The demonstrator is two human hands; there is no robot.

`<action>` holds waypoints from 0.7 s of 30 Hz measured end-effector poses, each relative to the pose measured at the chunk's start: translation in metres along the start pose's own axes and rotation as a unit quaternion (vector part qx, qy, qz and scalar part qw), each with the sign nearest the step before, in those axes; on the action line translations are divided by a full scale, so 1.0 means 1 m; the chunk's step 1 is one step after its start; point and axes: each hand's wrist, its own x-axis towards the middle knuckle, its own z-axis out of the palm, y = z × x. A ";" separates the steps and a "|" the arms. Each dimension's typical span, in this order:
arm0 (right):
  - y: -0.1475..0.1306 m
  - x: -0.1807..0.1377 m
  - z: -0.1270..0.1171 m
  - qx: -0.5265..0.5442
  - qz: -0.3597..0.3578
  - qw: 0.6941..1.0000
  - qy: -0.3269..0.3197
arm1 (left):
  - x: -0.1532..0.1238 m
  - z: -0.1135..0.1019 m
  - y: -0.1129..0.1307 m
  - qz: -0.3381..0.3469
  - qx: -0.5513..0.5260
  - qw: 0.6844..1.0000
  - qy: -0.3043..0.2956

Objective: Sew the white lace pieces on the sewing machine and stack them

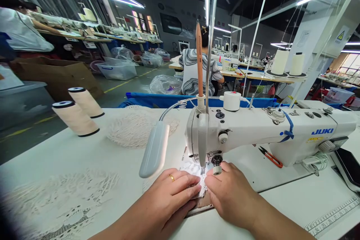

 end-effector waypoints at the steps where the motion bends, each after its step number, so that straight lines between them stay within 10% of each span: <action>1: 0.000 0.000 0.000 0.000 -0.008 1.000 0.003 | -0.002 0.003 0.000 0.012 -0.004 1.000 0.009; 6: -0.002 -0.002 0.001 -0.007 -0.036 0.999 0.005 | -0.012 0.020 -0.001 0.047 -0.030 0.996 0.071; 21: -0.002 0.004 0.005 -0.011 0.035 0.999 0.038 | 0.000 0.006 -0.013 0.020 0.003 1.000 0.014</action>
